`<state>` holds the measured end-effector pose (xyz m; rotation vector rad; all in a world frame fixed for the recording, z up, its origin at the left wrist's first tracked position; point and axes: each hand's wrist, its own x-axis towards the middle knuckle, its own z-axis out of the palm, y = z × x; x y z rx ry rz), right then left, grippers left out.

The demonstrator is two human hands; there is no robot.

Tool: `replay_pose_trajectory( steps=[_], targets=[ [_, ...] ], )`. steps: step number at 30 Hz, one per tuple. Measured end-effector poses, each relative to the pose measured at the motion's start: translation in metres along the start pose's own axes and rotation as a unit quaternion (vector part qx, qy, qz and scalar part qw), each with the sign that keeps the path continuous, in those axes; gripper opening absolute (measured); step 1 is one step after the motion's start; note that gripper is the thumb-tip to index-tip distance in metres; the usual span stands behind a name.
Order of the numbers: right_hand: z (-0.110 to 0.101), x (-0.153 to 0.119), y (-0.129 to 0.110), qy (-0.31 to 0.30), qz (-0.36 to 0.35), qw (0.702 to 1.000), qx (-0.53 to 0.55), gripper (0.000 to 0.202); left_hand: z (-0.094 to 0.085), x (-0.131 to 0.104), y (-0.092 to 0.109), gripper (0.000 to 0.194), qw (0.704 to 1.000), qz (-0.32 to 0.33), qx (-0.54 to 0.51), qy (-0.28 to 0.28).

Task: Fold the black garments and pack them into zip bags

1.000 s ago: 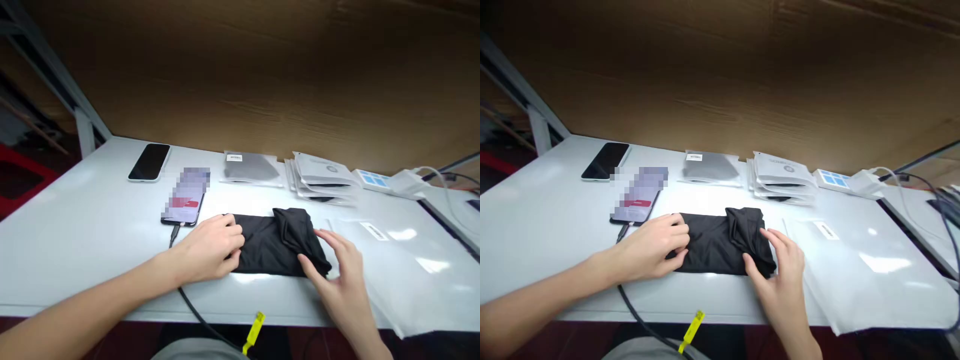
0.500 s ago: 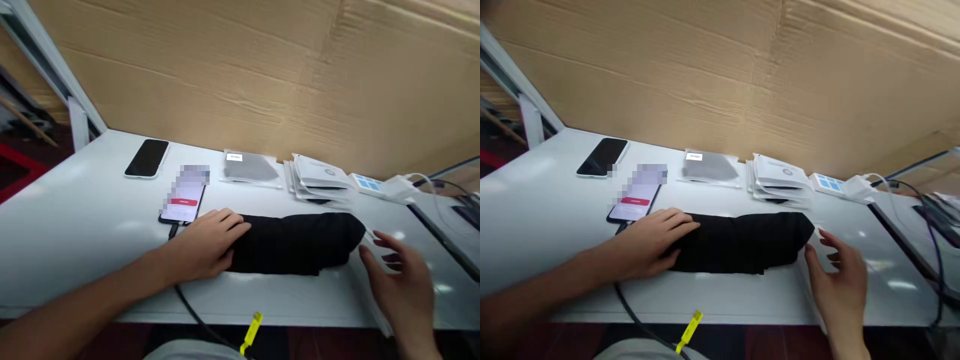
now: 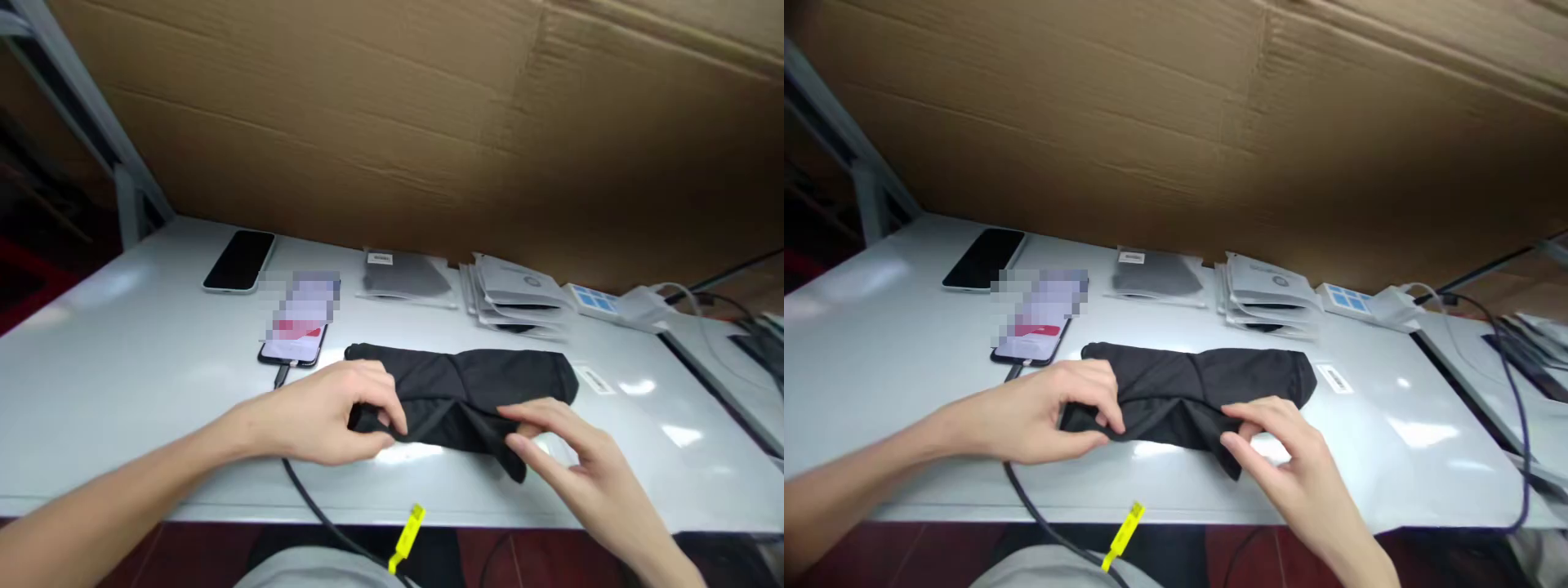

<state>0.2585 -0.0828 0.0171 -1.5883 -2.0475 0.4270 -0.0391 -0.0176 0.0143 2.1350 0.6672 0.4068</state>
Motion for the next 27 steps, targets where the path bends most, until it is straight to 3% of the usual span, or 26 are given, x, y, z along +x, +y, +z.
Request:
replay_pose_trajectory(
  steps=[2, 4, 6, 8, 10, 13, 18, 22, 27],
  targets=[
    [-0.010, -0.001, -0.003, -0.014, 0.004, 1.000, 0.005, 0.023, 0.000, -0.003, 0.006, 0.011, 0.991, -0.023, -0.094, -0.097],
    [-0.017, 0.002, 0.005, 0.002, -0.017, 0.999, -0.029, 0.022, 0.002, -0.003, 0.007, 0.016, 0.988, -0.036, -0.092, -0.115],
    [-0.021, 0.008, 0.021, 0.009, -0.056, 0.994, -0.092, 0.020, 0.002, -0.001, 0.001, 0.017, 0.999, -0.014, 0.025, -0.041],
    [-0.023, 0.013, 0.042, -0.019, -0.088, 0.983, -0.159, 0.025, 0.001, 0.001, -0.008, 0.018, 0.984, 0.001, 0.177, 0.033],
    [-0.025, 0.016, 0.060, -0.050, -0.100, 0.972, -0.208, 0.029, -0.003, 0.002, -0.016, 0.018, 0.964, 0.001, 0.261, 0.047],
    [-0.028, 0.019, 0.071, -0.067, -0.106, 0.967, -0.222, 0.019, -0.009, 0.001, -0.021, 0.004, 0.961, -0.012, 0.272, 0.040],
    [-0.039, 0.034, 0.055, -0.017, -0.062, 0.987, -0.147, 0.020, -0.027, 0.006, -0.017, 0.011, 0.962, -0.071, 0.247, 0.093],
    [-0.041, 0.062, 0.053, 0.068, 0.016, 0.993, -0.095, 0.023, -0.052, 0.032, -0.023, 0.026, 0.946, -0.129, 0.227, 0.193],
    [-0.031, 0.089, 0.071, 0.106, 0.058, 0.989, -0.088, 0.028, -0.067, 0.060, -0.043, 0.035, 0.928, -0.170, 0.269, 0.191]
  ],
)
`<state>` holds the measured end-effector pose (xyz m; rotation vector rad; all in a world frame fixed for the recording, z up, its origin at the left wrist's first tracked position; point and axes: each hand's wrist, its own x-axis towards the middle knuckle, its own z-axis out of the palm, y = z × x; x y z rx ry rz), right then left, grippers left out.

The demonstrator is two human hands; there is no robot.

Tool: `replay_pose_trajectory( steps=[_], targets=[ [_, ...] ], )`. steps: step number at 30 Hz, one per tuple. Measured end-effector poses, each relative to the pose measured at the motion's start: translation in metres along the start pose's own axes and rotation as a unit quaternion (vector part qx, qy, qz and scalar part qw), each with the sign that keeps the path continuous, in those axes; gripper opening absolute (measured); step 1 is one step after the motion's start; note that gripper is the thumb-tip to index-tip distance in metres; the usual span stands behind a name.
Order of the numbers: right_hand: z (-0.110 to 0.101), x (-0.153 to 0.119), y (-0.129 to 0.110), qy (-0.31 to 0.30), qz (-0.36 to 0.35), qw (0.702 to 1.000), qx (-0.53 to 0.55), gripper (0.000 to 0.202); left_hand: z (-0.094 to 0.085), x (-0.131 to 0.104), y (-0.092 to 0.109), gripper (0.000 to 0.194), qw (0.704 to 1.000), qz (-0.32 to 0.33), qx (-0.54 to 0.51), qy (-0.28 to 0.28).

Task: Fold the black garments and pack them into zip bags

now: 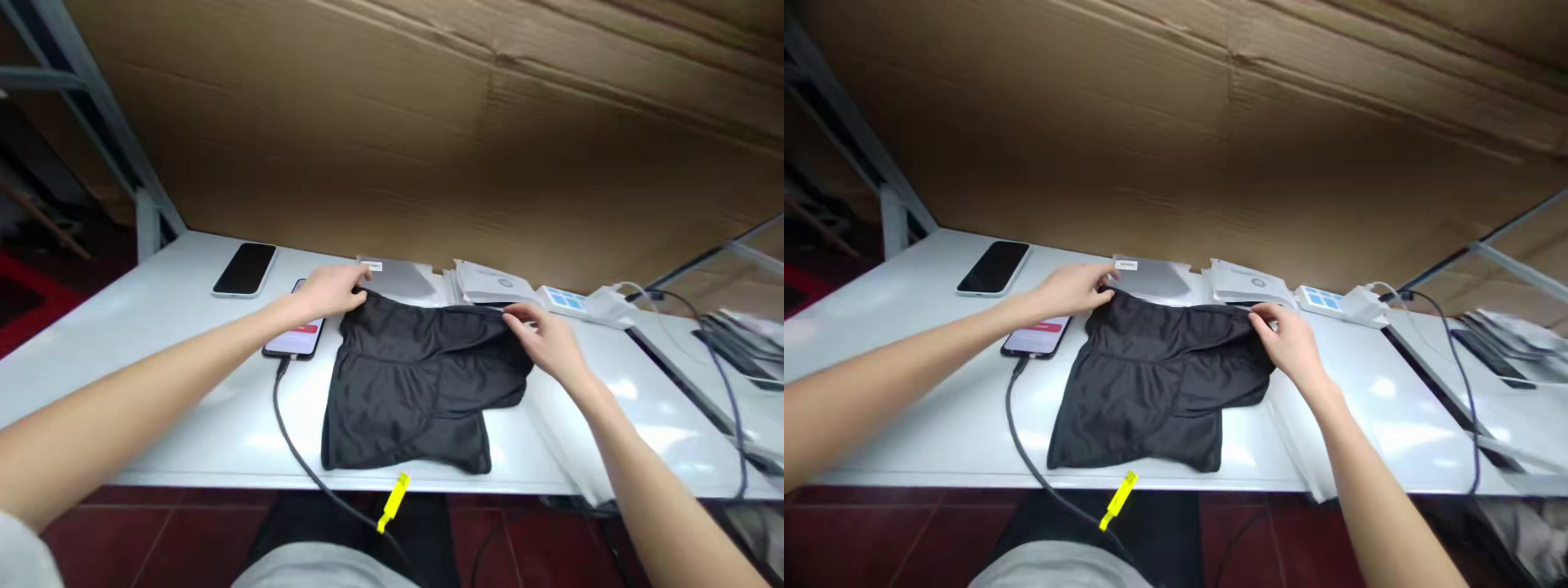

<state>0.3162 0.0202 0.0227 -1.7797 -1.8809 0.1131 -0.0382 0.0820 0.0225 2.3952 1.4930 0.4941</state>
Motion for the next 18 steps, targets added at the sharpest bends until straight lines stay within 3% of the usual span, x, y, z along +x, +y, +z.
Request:
replay_pose_trajectory(
  steps=[5, 10, 16, 18],
  targets=[
    [0.006, 0.002, 0.005, -0.010, 0.002, 1.000, 0.015, 0.034, 0.007, 0.001, -0.005, 0.040, 1.000, 0.018, -0.007, -0.018],
    [-0.003, -0.006, 0.006, -0.004, -0.005, 1.000, 0.017, 0.024, -0.007, -0.013, -0.002, 0.028, 0.996, 0.061, -0.067, -0.022],
    [-0.025, -0.054, 0.005, -0.047, -0.053, 0.997, 0.007, 0.014, -0.023, -0.080, 0.002, 0.024, 0.979, 0.169, -0.087, -0.074],
    [-0.029, -0.076, -0.004, -0.061, -0.089, 0.994, -0.012, 0.016, -0.022, -0.106, 0.011, 0.029, 0.978, 0.189, -0.062, -0.063]
  ],
)
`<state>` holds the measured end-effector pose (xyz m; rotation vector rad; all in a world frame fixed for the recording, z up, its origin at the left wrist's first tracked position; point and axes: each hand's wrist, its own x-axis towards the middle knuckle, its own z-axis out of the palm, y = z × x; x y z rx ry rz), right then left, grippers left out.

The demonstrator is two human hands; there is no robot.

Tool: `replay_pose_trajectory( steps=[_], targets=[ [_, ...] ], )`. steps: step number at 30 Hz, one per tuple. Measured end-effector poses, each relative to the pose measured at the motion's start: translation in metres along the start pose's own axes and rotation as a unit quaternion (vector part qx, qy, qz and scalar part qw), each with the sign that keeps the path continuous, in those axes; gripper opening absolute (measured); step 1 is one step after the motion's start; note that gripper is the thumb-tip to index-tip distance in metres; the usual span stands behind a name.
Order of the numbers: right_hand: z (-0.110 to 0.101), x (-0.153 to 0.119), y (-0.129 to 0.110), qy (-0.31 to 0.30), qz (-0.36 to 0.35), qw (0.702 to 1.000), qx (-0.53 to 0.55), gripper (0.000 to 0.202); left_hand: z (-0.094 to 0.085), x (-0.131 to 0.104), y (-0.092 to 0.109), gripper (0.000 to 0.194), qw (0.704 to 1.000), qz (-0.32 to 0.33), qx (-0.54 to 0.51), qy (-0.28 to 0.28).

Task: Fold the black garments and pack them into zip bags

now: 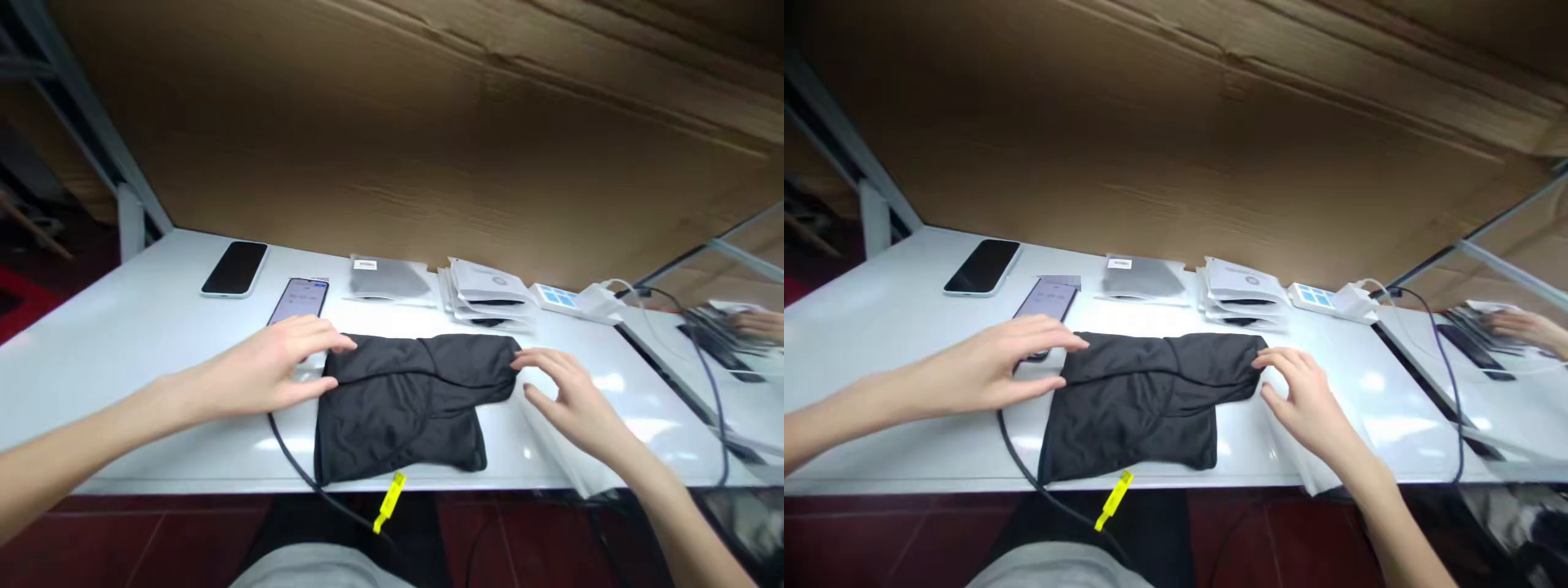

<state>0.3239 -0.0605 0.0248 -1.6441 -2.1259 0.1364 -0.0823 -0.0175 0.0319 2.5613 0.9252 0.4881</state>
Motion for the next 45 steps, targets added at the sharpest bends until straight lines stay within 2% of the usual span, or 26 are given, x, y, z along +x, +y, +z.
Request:
replay_pose_trajectory(
  steps=[2, 5, 8, 10, 13, 16, 20, 23, 26, 28, 31, 34, 37, 40, 43, 45],
  targets=[
    [0.002, -0.018, -0.018, -0.026, -0.039, 0.999, -0.023, 0.017, 0.011, -0.016, 0.019, 0.030, 1.000, 0.011, 0.016, 0.000],
    [0.011, -0.038, -0.048, -0.109, -0.077, 0.991, -0.032, 0.026, 0.031, -0.029, 0.040, 0.021, 0.999, 0.000, 0.031, -0.037],
    [0.021, -0.046, -0.067, -0.167, -0.100, 0.980, -0.031, 0.025, 0.048, -0.034, 0.046, 0.003, 0.998, -0.013, 0.029, -0.054],
    [0.023, -0.046, -0.072, -0.175, -0.102, 0.979, -0.026, 0.015, 0.052, -0.035, 0.045, 0.008, 0.998, -0.009, 0.023, -0.054],
    [0.021, -0.038, -0.073, -0.146, -0.081, 0.986, 0.007, 0.012, 0.047, -0.030, 0.039, 0.015, 0.999, -0.010, 0.003, -0.050],
    [0.025, -0.019, -0.068, -0.065, -0.052, 0.996, 0.040, 0.009, 0.032, -0.014, 0.026, 0.014, 0.999, -0.041, 0.018, -0.009],
    [0.040, 0.013, -0.056, 0.048, -0.012, 0.998, 0.042, 0.014, 0.009, 0.011, 0.008, 0.022, 0.984, -0.052, 0.164, 0.042],
    [0.043, 0.020, -0.050, 0.073, -0.011, 0.996, 0.042, 0.019, 0.001, 0.018, 0.012, 0.026, 0.971, -0.036, 0.230, 0.062],
    [0.039, 0.011, -0.051, 0.075, -0.022, 0.996, 0.044, 0.020, 0.012, 0.017, 0.026, 0.030, 0.970, 0.026, 0.233, 0.069],
    [0.039, 0.001, -0.054, 0.052, -0.045, 0.997, 0.034, 0.020, 0.029, 0.013, 0.030, 0.034, 0.968, 0.079, 0.234, 0.039],
    [0.047, -0.012, -0.056, -0.012, -0.074, 0.997, 0.001, 0.019, 0.056, 0.005, 0.022, 0.042, 0.964, 0.105, 0.244, -0.007],
    [0.053, -0.021, -0.053, -0.035, -0.065, 0.997, -0.009, 0.018, 0.067, 0.000, 0.008, 0.047, 0.967, 0.095, 0.236, -0.028],
    [0.044, -0.023, -0.040, 0.001, -0.030, 1.000, 0.008, 0.024, 0.061, 0.007, 0.009, 0.046, 0.974, 0.092, 0.206, -0.030],
    [0.023, -0.020, -0.013, 0.061, 0.082, 0.994, 0.024, 0.034, 0.056, 0.030, 0.023, 0.046, 0.978, 0.118, 0.168, -0.041],
    [0.006, -0.015, 0.011, 0.059, 0.208, 0.975, 0.046, 0.045, 0.068, 0.060, 0.037, 0.051, 0.979, 0.151, 0.119, -0.068],
    [0.004, -0.013, 0.018, 0.026, 0.243, 0.968, 0.062, 0.051, 0.083, 0.078, 0.041, 0.055, 0.978, 0.164, 0.092, -0.094]
  ],
)
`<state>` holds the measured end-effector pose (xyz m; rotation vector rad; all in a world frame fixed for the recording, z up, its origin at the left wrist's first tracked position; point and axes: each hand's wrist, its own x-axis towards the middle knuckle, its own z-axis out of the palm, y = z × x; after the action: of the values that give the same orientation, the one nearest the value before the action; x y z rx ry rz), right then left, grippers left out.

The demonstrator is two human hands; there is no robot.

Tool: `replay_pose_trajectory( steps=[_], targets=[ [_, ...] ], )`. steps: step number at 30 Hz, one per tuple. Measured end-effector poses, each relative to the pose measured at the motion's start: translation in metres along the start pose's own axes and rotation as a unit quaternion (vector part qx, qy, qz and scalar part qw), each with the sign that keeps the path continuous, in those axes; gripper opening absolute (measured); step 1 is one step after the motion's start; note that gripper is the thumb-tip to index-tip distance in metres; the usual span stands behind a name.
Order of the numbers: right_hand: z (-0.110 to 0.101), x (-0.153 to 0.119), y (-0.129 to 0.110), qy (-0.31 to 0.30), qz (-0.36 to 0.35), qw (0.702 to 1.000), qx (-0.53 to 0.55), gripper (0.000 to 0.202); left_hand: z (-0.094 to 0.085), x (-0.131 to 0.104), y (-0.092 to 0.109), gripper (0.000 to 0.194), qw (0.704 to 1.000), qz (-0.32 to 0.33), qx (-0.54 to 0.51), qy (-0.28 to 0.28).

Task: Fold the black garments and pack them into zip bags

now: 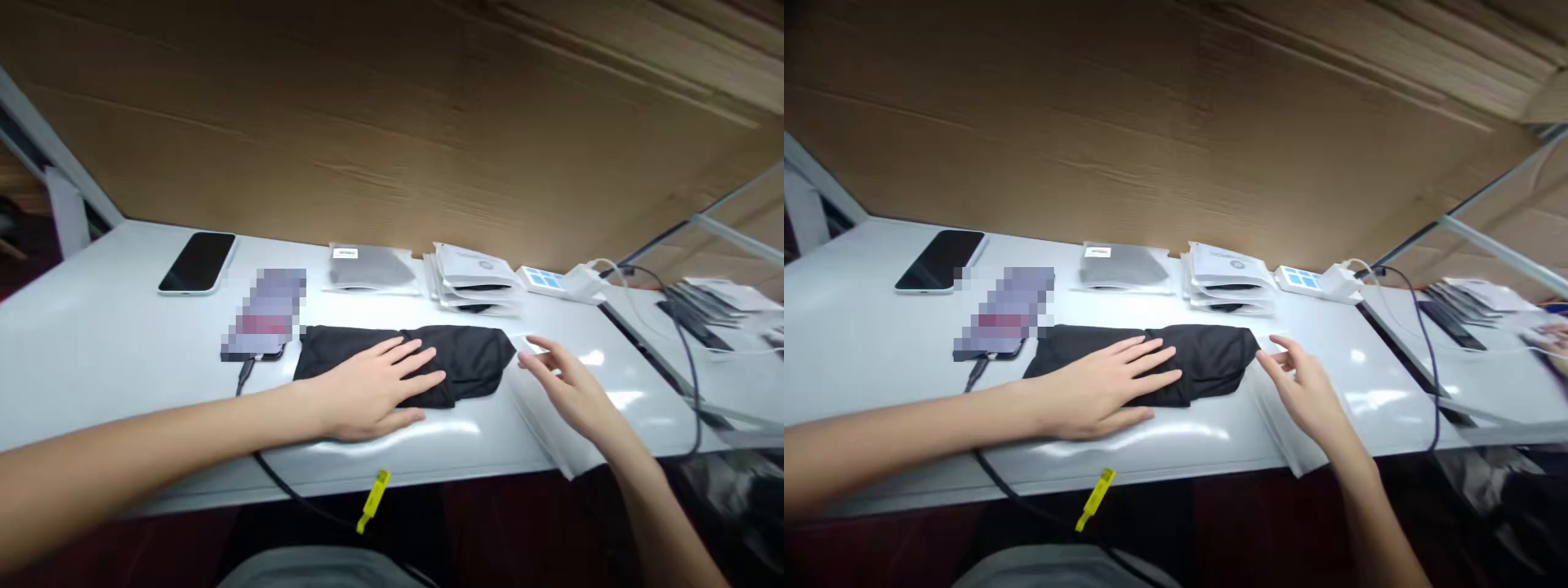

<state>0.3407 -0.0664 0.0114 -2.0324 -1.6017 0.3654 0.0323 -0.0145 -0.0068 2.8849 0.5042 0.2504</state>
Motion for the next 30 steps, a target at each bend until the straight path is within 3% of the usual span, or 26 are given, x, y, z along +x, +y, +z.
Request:
replay_pose_trajectory(
  steps=[3, 10, 14, 16, 20, 24, 30],
  targets=[
    [0.010, -0.002, -0.001, -0.036, 0.015, 0.999, 0.006, 0.056, 0.017, 0.018, 0.000, 0.058, 1.000, 0.014, -0.018, -0.020],
    [0.036, -0.007, -0.010, 0.027, -0.001, 0.999, 0.036, 0.064, 0.026, 0.021, 0.001, 0.061, 0.999, 0.016, -0.031, -0.013],
    [0.035, -0.009, -0.046, 0.080, -0.054, 0.992, 0.077, 0.061, 0.024, 0.026, 0.000, 0.064, 0.999, 0.015, -0.046, -0.005],
    [0.039, -0.015, -0.073, 0.072, -0.104, 0.990, 0.070, 0.057, 0.018, 0.026, 0.001, 0.057, 0.998, 0.023, -0.050, 0.018],
    [0.055, -0.034, -0.115, -0.028, -0.188, 0.979, 0.075, 0.055, -0.006, 0.004, 0.011, 0.030, 0.995, 0.076, -0.018, 0.061],
    [0.059, -0.047, -0.121, -0.129, -0.218, 0.959, 0.126, 0.059, -0.026, -0.034, 0.018, 0.035, 0.993, 0.087, 0.040, 0.071],
    [0.051, -0.042, -0.092, 0.015, -0.162, 0.981, 0.103, 0.037, -0.022, -0.057, -0.004, 0.023, 0.994, -0.006, 0.095, 0.050]
  ],
)
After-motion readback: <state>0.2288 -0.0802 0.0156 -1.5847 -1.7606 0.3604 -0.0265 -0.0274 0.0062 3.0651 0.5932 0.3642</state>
